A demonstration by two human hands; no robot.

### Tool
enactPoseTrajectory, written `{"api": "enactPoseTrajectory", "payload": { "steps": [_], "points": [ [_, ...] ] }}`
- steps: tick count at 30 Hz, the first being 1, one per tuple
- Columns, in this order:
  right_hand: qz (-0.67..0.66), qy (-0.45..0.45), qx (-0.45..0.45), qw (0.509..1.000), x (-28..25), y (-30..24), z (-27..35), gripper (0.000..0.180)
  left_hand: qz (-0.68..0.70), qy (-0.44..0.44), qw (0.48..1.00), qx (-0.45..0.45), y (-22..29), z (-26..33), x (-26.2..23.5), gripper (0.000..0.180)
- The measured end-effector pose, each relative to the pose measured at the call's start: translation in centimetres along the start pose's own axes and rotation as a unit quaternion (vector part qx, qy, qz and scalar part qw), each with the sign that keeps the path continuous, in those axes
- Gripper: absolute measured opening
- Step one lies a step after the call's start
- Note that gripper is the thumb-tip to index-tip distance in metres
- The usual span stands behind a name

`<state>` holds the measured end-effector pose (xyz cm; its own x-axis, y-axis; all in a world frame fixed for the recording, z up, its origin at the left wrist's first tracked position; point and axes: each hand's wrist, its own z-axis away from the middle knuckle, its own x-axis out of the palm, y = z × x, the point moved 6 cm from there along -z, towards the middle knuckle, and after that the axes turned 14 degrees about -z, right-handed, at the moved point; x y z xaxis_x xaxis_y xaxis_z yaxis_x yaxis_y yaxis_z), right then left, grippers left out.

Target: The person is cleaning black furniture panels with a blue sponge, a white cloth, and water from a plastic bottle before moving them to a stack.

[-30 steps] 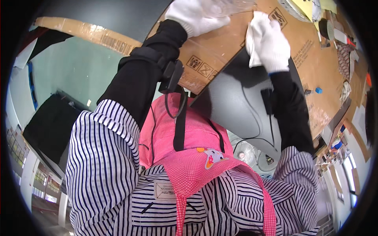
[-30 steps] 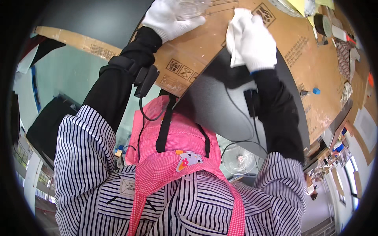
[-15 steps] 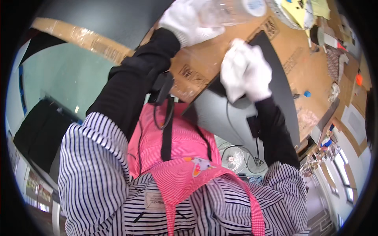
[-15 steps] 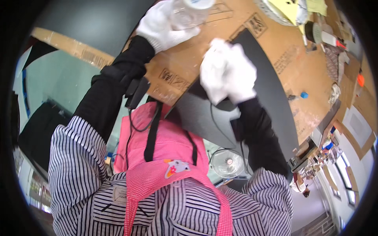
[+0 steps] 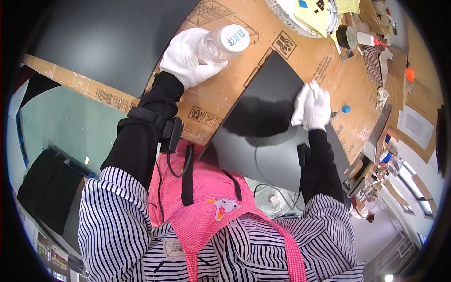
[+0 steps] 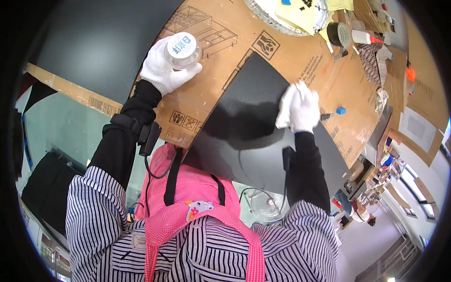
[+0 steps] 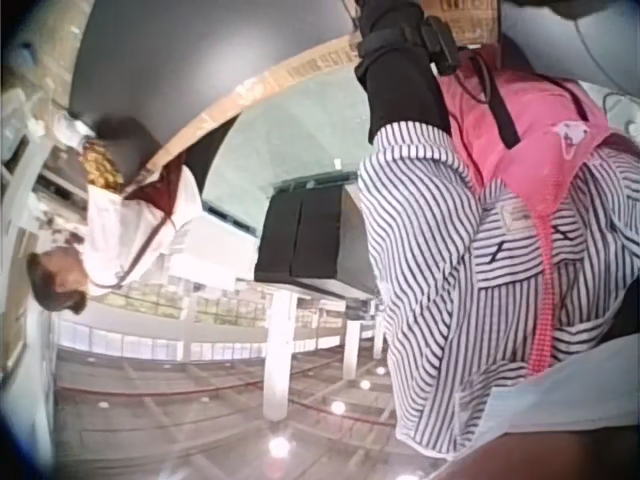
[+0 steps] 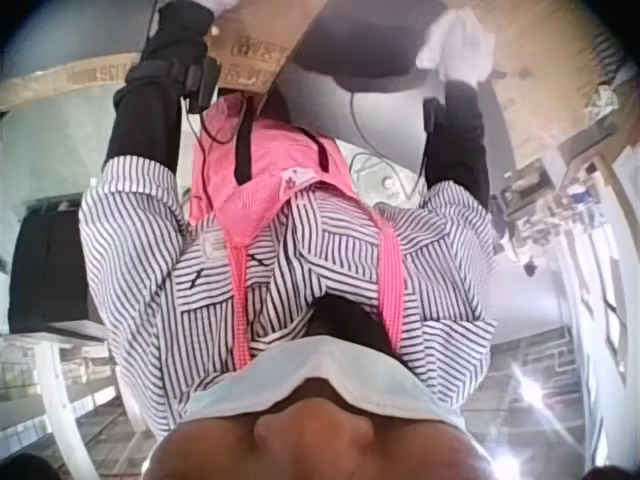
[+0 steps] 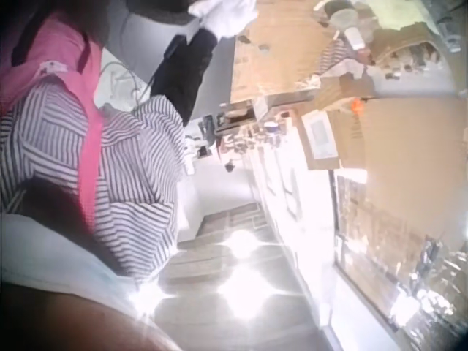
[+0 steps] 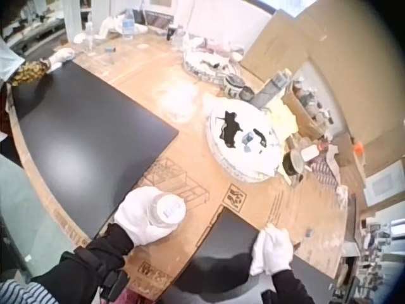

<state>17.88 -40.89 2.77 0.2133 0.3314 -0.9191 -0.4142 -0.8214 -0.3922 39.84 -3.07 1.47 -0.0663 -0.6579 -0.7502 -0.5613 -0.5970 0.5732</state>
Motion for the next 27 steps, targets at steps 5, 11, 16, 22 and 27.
{"api": "enactPoseTrajectory", "payload": {
  "steps": [5, 11, 16, 22, 27],
  "points": [
    [0.027, 0.006, -0.142, 0.989, 1.4, -5.2, -1.2, 0.033, -0.023, -0.04, 0.999, -0.011, 0.2, 0.1, 0.5, 0.061],
    [-0.039, -0.122, -0.165, 0.978, 4.7, -19.3, -7.3, 0.032, 0.048, -0.143, 0.983, -0.104, -0.4, 0.4, 1.6, 0.058],
    [-0.14, -0.059, 0.063, 0.986, -0.4, -10.8, -1.4, 0.019, 0.075, -0.106, 0.987, -0.094, -2.0, 1.1, 0.5, 0.055],
    [0.06, 0.15, 0.223, 0.961, -6.4, 10.2, 9.8, 0.025, 0.042, -0.104, 0.99, -0.084, -1.8, 0.8, 0.7, 0.059],
    [0.187, 0.017, 0.218, 0.958, -4.1, 11.6, 6.0, 0.028, 0.142, -0.102, 0.973, -0.151, -0.7, 0.3, 1.4, 0.053]
  ]
}}
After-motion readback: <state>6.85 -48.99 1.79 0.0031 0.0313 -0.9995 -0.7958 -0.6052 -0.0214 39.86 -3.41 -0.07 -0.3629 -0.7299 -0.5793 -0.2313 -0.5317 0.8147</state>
